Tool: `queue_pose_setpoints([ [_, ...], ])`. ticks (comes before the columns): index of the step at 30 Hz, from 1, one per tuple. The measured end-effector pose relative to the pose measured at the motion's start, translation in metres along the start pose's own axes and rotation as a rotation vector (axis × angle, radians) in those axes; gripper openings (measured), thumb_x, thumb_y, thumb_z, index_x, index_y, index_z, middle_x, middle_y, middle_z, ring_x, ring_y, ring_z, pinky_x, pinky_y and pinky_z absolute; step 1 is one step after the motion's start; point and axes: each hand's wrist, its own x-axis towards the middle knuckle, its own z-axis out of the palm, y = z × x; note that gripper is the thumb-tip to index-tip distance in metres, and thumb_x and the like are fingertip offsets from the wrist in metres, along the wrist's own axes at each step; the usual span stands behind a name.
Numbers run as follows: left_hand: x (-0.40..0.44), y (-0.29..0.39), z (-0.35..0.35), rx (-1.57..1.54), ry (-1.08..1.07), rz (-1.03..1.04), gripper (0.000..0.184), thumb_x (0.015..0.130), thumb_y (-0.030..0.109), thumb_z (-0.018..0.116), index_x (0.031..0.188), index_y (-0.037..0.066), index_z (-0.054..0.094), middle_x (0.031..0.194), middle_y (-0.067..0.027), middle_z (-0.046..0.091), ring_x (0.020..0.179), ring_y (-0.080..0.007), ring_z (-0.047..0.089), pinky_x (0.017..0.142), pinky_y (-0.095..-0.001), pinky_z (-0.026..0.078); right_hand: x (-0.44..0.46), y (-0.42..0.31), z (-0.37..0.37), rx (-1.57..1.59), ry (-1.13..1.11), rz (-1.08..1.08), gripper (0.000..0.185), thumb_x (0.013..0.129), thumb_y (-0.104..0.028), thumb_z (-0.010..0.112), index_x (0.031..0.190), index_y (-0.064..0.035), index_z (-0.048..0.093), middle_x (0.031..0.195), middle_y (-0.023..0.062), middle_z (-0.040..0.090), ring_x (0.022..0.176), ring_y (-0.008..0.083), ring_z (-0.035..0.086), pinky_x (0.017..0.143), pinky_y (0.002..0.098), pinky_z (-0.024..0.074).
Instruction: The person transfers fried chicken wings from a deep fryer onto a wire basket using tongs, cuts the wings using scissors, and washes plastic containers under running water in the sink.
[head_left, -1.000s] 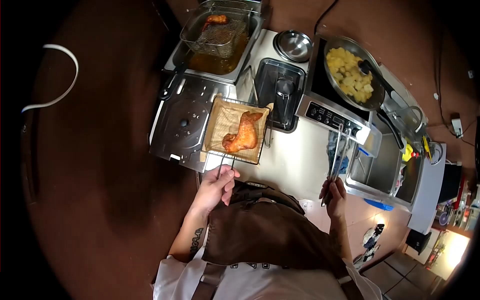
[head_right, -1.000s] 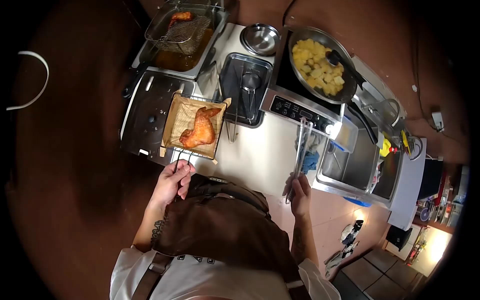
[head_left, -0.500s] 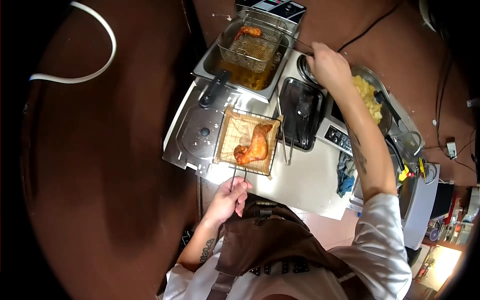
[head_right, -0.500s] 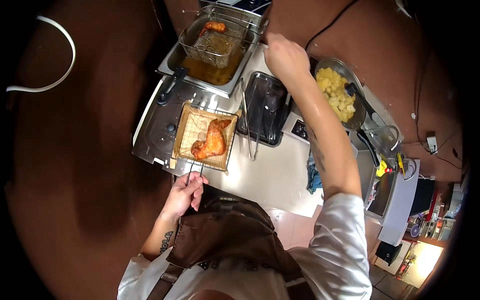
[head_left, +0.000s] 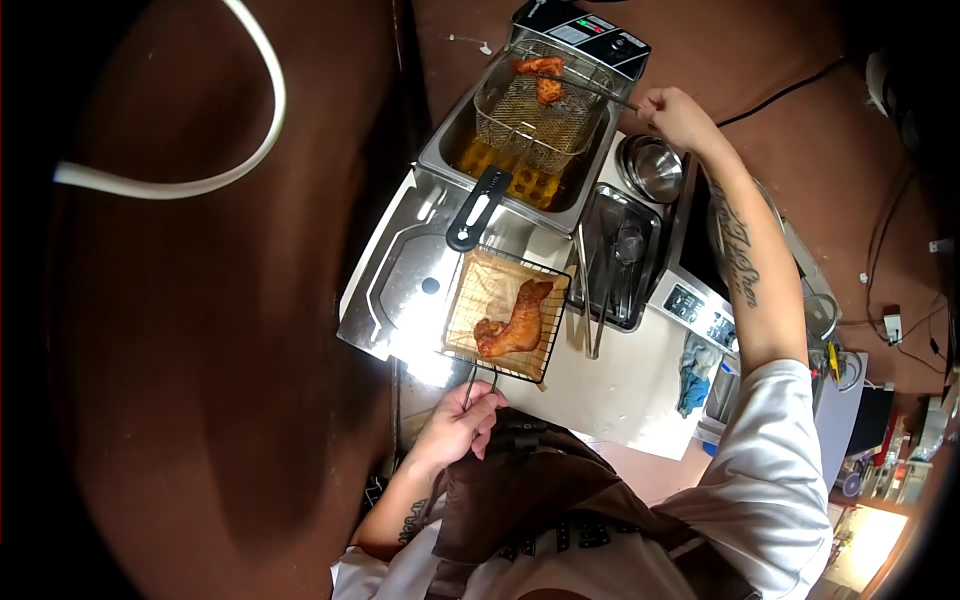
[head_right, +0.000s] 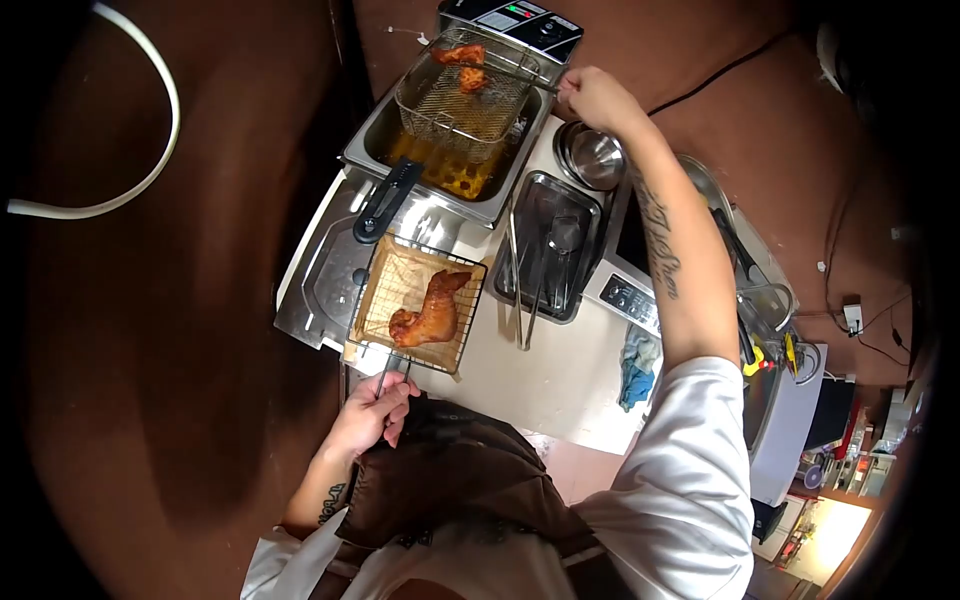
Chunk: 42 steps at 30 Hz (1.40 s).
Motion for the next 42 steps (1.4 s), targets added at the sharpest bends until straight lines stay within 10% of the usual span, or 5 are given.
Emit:
queue_pose_setpoints([
  [7,-0.008,0.018,0.019,0.021,-0.010,-0.056,0.019,0.102,0.018,0.049,0.099,0.000,0.057,0.061,0.0012,0.043,0.041,-0.0094,0.041,0.038,-0.0248,0.038,-0.148,-0.001,-0.061,0.467,-0.114,0.079,0.013,0.093,-0.014,0.059,0.096,-0.0027,0.065,0.069,-0.0031,0.055,0.054,0.0026,0.045,0.046,0.0192,0.0340],
  [16,0.001,0.006,0.067,0.109,-0.059,-0.078,0.022,0.102,0.022,0.049,0.102,0.001,0.056,0.062,0.0036,0.043,0.043,-0.0072,0.044,0.040,-0.0235,0.041,-0.302,-0.016,-0.041,-0.089,0.050,-0.299,0.014,0.083,-0.008,0.066,0.097,-0.0030,0.065,0.081,0.0122,0.063,0.074,0.0310,0.064,0.066,0.0381,0.0509],
  [25,-0.003,-0.009,0.104,0.191,-0.050,-0.085,0.024,0.102,0.024,0.051,0.101,0.001,0.058,0.062,0.0039,0.044,0.042,-0.0060,0.042,0.038,-0.0225,0.040,-0.320,-0.004,-0.049,-0.569,0.231,-0.586,0.024,0.074,-0.011,0.063,0.098,-0.0101,0.062,0.079,0.0029,0.052,0.076,0.0211,0.057,0.063,0.0339,0.0482],
  [42,-0.013,-0.019,0.122,0.148,-0.071,-0.058,0.024,0.102,0.022,0.050,0.102,0.000,0.058,0.063,0.0032,0.045,0.041,-0.0062,0.042,0.038,-0.0231,0.041,-0.336,0.013,-0.021,-0.413,0.137,-0.544,0.018,0.080,-0.013,0.066,0.097,-0.0076,0.062,0.082,0.0046,0.059,0.073,0.0238,0.059,0.065,0.0373,0.0487],
])
